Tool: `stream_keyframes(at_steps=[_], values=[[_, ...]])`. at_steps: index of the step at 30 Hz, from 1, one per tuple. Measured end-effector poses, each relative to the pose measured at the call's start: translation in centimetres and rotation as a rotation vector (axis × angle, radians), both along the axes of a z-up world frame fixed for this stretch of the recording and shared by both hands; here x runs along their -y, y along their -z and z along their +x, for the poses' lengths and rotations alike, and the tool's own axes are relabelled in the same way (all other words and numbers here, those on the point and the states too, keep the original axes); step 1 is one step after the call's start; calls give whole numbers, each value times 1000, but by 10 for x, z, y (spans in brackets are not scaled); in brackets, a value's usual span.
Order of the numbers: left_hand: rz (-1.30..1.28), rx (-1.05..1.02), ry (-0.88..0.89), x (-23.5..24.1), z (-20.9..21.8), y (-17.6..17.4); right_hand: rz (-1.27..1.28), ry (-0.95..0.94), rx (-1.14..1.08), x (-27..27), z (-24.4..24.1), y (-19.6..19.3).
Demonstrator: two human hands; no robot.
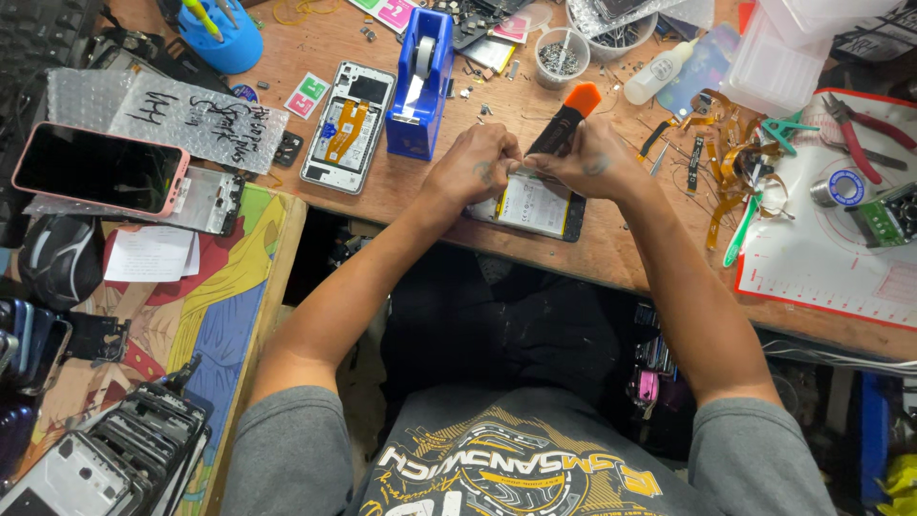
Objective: The person uses a screwdriver to remove screws from a smartphone chassis, then uses a plastic pry tool to lift and remove the battery. The phone remains open on the workbench with the battery exposed.
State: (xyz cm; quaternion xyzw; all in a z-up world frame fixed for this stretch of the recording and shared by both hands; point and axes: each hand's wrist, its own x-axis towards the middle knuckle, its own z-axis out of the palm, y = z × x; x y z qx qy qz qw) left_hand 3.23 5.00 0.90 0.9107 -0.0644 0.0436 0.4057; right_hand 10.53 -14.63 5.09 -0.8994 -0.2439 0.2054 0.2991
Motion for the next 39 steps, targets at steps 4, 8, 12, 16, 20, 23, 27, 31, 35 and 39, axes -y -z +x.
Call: stream_keyframes(at_steps=[4,8,12,16,20,23,27,31,35,39], values=[[-74,-78,-27,-1,-4,-5,47,8,-54,-3,-5,-8],[-2,164,-138,10,-31,-20,48,-6,1,-1,-9,-7],[54,155,-384,43,-74,-35,-47,-73,214,1,-8,2],[95,158,-433,63,-96,-39,5,-23,147,1,-12,5],[135,299,-306,51,-89,-27,108,60,124,6,-25,3],[66,224,-167,36,-76,-15,279,103,220,10,-38,9],[42,253,-69,27,-64,-4,466,133,201,21,-49,24],[10,214,0,21,-57,-2,535,128,178,27,-48,31],[-30,212,38,14,-53,-1,508,176,44,30,-39,28],[-62,262,65,6,-54,0,444,210,-94,37,-35,27]])
